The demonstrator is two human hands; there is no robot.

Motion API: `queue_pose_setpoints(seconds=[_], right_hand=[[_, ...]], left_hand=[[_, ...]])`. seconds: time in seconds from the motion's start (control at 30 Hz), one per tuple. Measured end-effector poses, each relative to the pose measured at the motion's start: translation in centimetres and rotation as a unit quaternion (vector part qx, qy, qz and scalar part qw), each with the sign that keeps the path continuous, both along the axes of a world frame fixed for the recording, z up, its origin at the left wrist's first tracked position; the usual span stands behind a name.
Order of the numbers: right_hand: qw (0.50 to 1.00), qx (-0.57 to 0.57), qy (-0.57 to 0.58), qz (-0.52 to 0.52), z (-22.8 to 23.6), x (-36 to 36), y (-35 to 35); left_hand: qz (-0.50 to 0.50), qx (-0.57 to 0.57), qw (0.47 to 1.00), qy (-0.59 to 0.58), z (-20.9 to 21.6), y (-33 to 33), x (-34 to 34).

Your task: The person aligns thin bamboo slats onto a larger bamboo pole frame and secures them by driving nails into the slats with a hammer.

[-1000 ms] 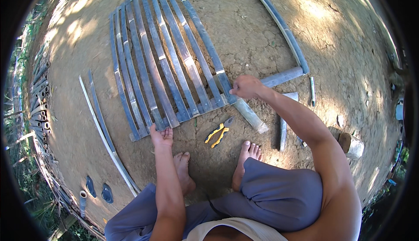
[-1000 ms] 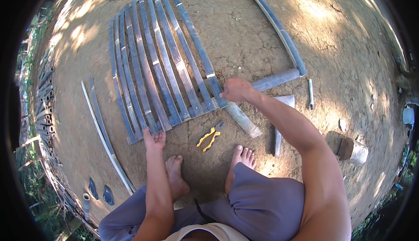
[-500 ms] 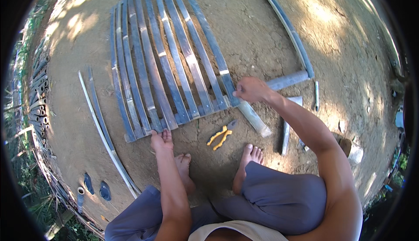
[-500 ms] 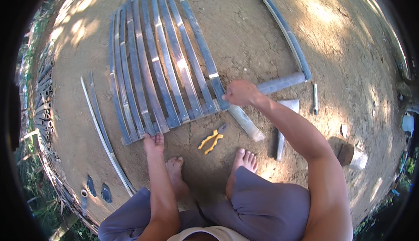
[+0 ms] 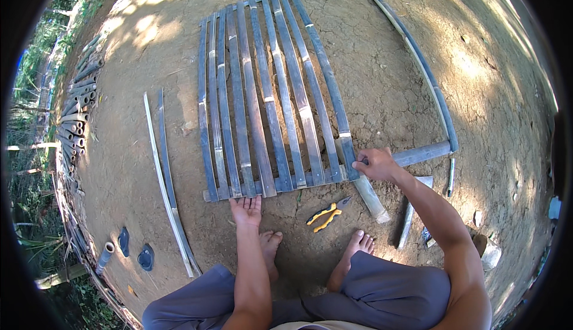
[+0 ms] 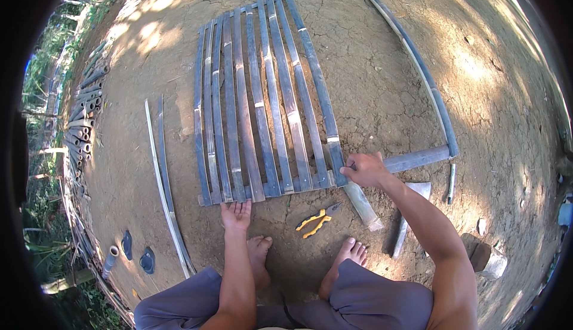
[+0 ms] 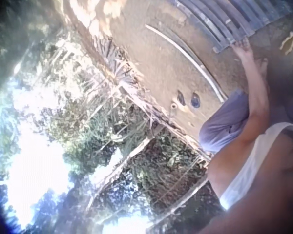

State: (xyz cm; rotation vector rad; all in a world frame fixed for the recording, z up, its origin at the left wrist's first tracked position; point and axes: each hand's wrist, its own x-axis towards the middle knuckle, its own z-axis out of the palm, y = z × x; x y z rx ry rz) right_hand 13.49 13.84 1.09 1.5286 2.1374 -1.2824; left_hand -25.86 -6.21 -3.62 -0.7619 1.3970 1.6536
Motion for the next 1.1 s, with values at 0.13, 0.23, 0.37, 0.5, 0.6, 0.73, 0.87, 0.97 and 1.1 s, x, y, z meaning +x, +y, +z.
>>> queue_pose_setpoints(seconds=[0.13, 0.23, 0.37, 0.5, 0.6, 0.73, 0.87, 0.97, 1.1], right_hand=[[0.999, 0.024, 0.025, -0.012, -0.3, 0.3, -0.3], [0.998, -0.031, 0.047, -0.029, 0.1, 0.7, 0.0], [0.992, -0.047, 0.106, -0.048, 0.8, 1.2, 0.7], [0.984, -0.061, 0.16, -0.055, 1.7, 2.1, 1.8], [0.977, -0.06, 0.198, -0.055, 2.7, 1.9, 2.3], [0.964, -0.102, 0.237, -0.068, 3.7, 2.1, 3.0], [0.964, -0.086, 0.246, -0.053, 4.4, 0.9, 3.8], [0.976, -0.05, 0.207, -0.05, 4.1, -0.7, 4.3], [0.994, -0.013, 0.106, -0.036, 3.0, -2.8, 5.2]], left_hand=[[0.001, 0.0, 0.999, 0.05, 0.4, -0.1, -1.4], [-0.006, -0.025, 0.994, 0.102, 2.9, 0.8, -1.3], [-0.019, -0.026, 0.983, 0.183, 8.0, 2.3, -0.1], [-0.032, -0.03, 0.967, 0.251, 12.8, 3.6, 0.5], [-0.016, -0.034, 0.961, 0.276, 16.1, 4.6, 1.0], [-0.033, 0.011, 0.945, 0.326, 19.6, 6.0, 2.1], [-0.045, 0.026, 0.94, 0.338, 20.0, 7.4, 0.1], [-0.071, 0.04, 0.947, 0.312, 17.3, 8.3, -3.1], [-0.086, 0.017, 0.965, 0.248, 10.6, 8.2, -6.9]])
